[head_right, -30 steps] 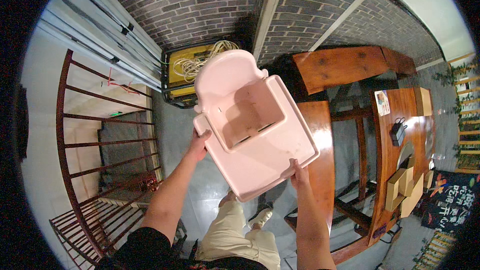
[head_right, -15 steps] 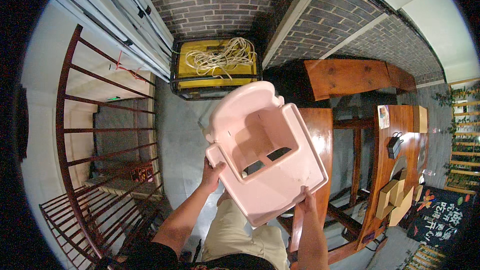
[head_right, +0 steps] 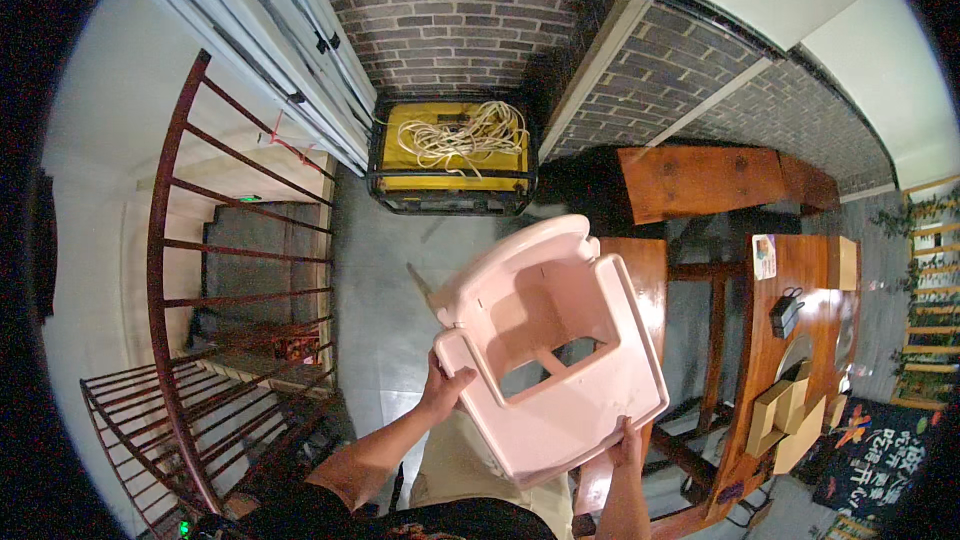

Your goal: The person wipes a yellow plastic chair with a purple cloth, then stacks it with other chairs. They move a basin and a pink chair, then return to stack more chairs. Finally, they carry the basin to a sink and rinse the cloth.

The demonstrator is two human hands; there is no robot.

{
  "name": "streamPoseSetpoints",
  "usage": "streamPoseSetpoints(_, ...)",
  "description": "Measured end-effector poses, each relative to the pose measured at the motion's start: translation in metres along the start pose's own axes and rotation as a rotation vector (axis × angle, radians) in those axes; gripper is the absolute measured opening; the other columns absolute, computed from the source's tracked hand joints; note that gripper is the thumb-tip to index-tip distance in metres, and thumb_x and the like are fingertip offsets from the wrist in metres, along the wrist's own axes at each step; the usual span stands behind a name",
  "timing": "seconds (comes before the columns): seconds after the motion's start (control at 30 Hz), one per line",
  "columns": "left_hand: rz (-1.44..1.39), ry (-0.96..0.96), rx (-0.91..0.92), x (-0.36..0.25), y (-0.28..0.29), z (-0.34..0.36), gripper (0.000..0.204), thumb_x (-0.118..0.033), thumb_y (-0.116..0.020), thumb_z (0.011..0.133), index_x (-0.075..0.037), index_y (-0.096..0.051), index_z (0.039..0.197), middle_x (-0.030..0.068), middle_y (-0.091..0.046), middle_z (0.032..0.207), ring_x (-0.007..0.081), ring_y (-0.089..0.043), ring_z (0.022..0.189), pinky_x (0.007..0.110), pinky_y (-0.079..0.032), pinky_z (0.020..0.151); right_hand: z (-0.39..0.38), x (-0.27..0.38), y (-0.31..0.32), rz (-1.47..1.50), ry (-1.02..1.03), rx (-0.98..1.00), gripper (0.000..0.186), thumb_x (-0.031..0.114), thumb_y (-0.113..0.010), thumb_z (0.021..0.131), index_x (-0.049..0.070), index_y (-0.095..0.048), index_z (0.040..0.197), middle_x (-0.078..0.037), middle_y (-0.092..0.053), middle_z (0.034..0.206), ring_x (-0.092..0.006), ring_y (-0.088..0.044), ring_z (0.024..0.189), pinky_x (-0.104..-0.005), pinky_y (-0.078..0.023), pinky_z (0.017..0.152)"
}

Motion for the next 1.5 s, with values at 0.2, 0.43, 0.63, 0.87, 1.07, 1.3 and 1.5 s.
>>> streamPoseSetpoints(0.2,-0.014,-0.031,-0.005,-0.007,-0.013,-0.037,0.071,-0.007,-0.073,0.085,-0.004,-0.027,0.138,0.0103,-0.047,0.126,0.0177,-0.051,0.115,0.036,-0.048,0.099,-0.029,0.021,-0.003,-0.046,0.024,-0.043,0.037,0.023,-0.070,0.094,0.017,-0.053,0.126,0.004,-0.057,0.098,-0.0159,-0.057,0.093,-0.0381,-0.052,0.090)
streamPoseSetpoints(0.43,-0.005,-0.002,-0.106,0.011,-0.010,-0.081,0.073,-0.004,-0.068,0.088,-0.013,-0.021,0.143,0.0109,-0.045,0.129,0.0210,-0.050,0.117,0.039,-0.045,0.101,-0.033,0.043,-0.004,-0.069,0.031,0.011,0.062,0.023,-0.073,0.090,0.018,-0.041,0.142,-0.003,-0.059,0.112,-0.0223,-0.059,0.107,-0.0432,-0.054,0.090)
streamPoseSetpoints(0.63,-0.179,0.014,-0.234,0.055,0.016,-0.124,0.078,-0.008,-0.070,0.091,-0.024,-0.020,0.150,0.0063,-0.042,0.140,0.0249,-0.047,0.126,0.047,-0.044,0.106,-0.001,0.048,-0.006,-0.214,-0.147,0.190,0.051,0.019,-0.074,0.086,0.015,-0.049,0.130,-0.002,-0.062,0.102,-0.0161,-0.062,0.090,-0.0345,-0.056,0.069)
streamPoseSetpoints(0.87,-0.349,-0.077,-0.442,0.045,0.028,-0.154,0.074,-0.003,-0.063,0.093,-0.021,-0.021,0.152,0.0083,-0.041,0.145,0.0267,-0.045,0.132,0.046,-0.043,0.109,0.025,0.058,-0.142,-0.377,-0.199,0.288,0.059,0.008,-0.078,0.084,0.012,-0.045,0.133,-0.001,-0.058,0.094,-0.0128,-0.056,0.074,-0.0295,-0.049,0.061)
streamPoseSetpoints(1.07,-0.363,-0.281,-0.405,0.023,0.032,-0.135,0.086,-0.009,-0.071,0.091,-0.026,-0.018,0.156,0.0056,-0.038,0.148,0.0258,-0.040,0.135,0.049,-0.038,0.113,0.067,0.071,-0.223,-0.525,-0.188,0.388,0.059,0.013,-0.077,0.087,0.016,-0.047,0.137,-0.003,-0.065,0.116,-0.0168,-0.062,0.098,-0.0394,-0.057,0.080)
streamPoseSetpoints(1.3,-0.430,-0.178,-0.539,0.008,0.047,-0.052,0.081,-0.009,-0.070,0.093,-0.030,-0.019,0.152,0.0050,-0.044,0.144,0.0235,-0.050,0.126,0.043,-0.050,0.101,0.119,0.088,-0.307,-0.462,-0.139,0.471,0.052,0.008,-0.077,0.087,0.015,-0.048,0.130,0.000,-0.061,0.097,-0.0123,-0.057,0.082,-0.0313,-0.052,0.071)
streamPoseSetpoints(1.5,-0.474,-0.235,-0.486,0.031,0.038,0.021,0.079,-0.011,-0.073,0.091,-0.027,-0.022,0.150,0.0044,-0.045,0.143,0.0225,-0.049,0.127,0.043,-0.049,0.102,0.178,0.101,-0.355,-0.484,-0.094,0.520,0.057,0.005,-0.077,0.085,0.017,-0.048,0.132,-0.001,-0.061,0.101,-0.0119,-0.056,0.079,-0.0301,-0.050,0.069)
Point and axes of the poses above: each hand's wrist, its own z-axis towards the middle knuckle, its own y-axis out of the back of the hand, x = y × z, the point moved 2 cm from there along z, towards the middle knuckle
